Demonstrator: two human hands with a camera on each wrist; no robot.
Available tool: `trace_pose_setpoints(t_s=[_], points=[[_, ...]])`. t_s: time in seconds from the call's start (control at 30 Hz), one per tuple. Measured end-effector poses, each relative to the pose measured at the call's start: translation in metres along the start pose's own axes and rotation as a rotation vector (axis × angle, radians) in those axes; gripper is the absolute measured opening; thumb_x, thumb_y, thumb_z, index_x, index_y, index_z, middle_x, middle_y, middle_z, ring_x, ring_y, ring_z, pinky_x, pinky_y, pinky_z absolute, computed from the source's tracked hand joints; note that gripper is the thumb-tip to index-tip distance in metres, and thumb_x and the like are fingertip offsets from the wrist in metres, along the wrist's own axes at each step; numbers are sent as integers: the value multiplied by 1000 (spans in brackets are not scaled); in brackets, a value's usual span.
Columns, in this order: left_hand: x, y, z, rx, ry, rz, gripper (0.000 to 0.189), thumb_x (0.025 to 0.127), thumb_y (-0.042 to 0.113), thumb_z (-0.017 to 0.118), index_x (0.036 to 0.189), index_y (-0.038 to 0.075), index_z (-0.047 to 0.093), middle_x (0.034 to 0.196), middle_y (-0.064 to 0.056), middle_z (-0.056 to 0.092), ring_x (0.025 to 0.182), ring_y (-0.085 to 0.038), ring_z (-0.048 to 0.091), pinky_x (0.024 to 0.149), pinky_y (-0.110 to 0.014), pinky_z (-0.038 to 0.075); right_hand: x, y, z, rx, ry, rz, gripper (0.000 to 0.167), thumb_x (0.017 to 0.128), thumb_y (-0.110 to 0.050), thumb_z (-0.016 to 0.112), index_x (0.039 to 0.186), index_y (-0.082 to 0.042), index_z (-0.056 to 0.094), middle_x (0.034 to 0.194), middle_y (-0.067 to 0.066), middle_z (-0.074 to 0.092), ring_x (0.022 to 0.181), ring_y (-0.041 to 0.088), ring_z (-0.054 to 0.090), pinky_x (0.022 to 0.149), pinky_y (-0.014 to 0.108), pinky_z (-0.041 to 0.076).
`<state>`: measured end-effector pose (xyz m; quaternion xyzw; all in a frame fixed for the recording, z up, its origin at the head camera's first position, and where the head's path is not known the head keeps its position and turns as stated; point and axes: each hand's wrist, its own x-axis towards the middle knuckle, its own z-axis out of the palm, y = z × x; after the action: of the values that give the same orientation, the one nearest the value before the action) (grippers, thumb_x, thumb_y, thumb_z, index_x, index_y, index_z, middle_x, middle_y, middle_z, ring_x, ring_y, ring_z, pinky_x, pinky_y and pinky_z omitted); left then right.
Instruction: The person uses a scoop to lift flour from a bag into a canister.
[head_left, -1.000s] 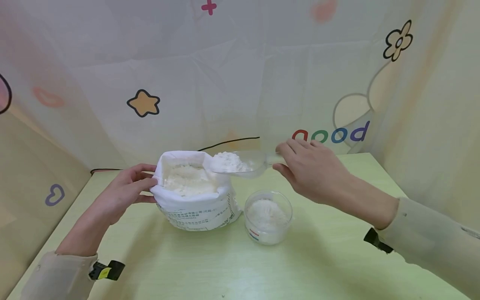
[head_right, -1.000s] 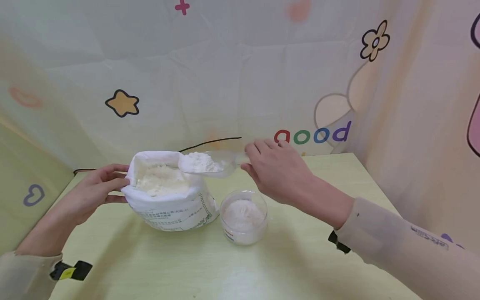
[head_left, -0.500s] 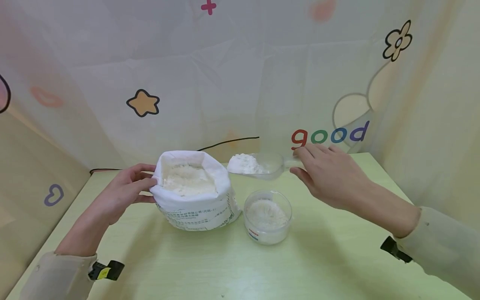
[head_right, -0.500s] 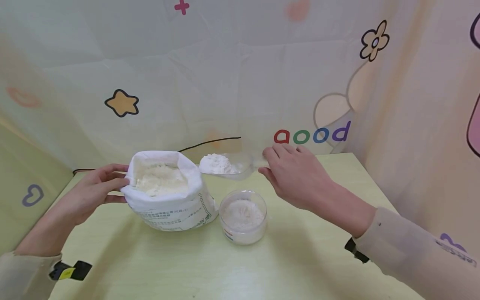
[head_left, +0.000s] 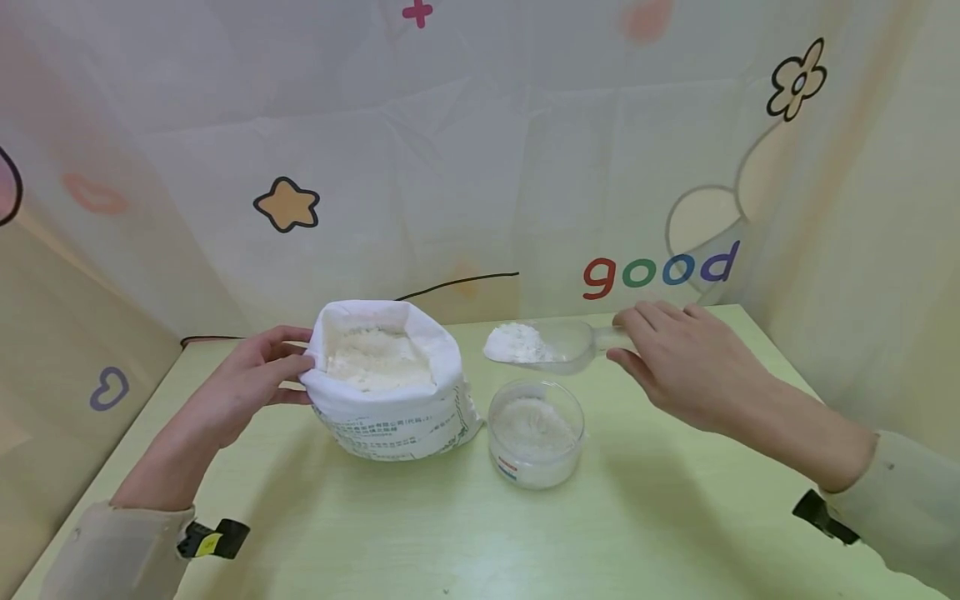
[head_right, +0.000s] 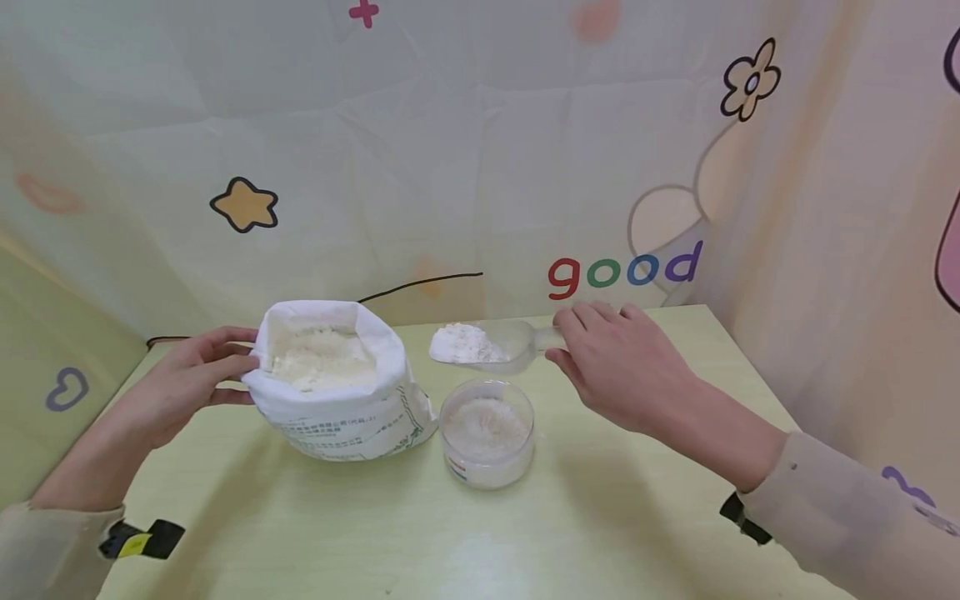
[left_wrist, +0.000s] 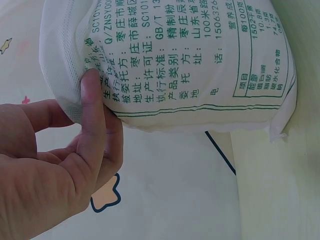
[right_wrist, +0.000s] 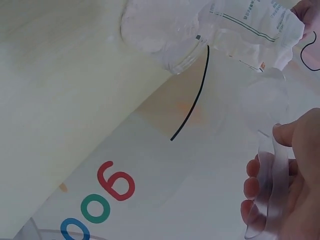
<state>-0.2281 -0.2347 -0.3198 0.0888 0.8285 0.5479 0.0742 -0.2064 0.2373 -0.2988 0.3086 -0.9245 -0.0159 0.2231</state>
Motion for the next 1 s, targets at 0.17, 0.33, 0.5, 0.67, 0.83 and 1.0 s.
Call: trace_pose_setpoints(t_s=[0.17,0.33,0.5,0.67,0.83,1.0], points=[[-1,0,0,-8,3,5,49,107,15,55,148,-7,38,134,-26,51,99,-18,66,84,-35,61,-5,3,4,1,1,-13,28,97,-23,70,111,-1,63,92,5,58,81,24,60,62,37,44],[-1,2,0,-16,-1,8,49,107,15,55,148,-7,39,134,-26,51,99,-18,66,85,-35,61,-11,6,7,-10,-32,-10,28,97,-24,70,112,-1,64,93,5,62,85,25,63,64,40,48],[-2,2,0,-13,1,5,48,107,16,55,147,-7,40,133,-26,51,100,-19,67,85,-36,61,-14,7,8,-30,-55,-25,26,96,-24,71,109,-2,64,89,4,59,79,23,60,62,38,46],[-1,1,-1,-10,3,7,48,107,16,55,147,-7,40,133,-26,51,100,-19,67,85,-36,61,-17,7,8,-56,-73,-50,26,95,-24,73,106,-3,63,85,4,58,76,22,59,63,36,46],[-2,2,-1,-8,3,5,48,107,16,55,146,-7,40,133,-27,51,100,-20,67,85,-36,61,-18,7,8,-90,-93,-83,27,94,-25,75,105,-3,63,86,4,60,77,23,61,64,38,49],[-1,1,-1,-9,1,4,48,107,16,55,147,-7,39,133,-26,51,100,-19,66,85,-35,61,-19,6,7,-131,-99,-118,28,93,-25,77,106,-4,64,88,5,62,79,23,62,64,38,50]])
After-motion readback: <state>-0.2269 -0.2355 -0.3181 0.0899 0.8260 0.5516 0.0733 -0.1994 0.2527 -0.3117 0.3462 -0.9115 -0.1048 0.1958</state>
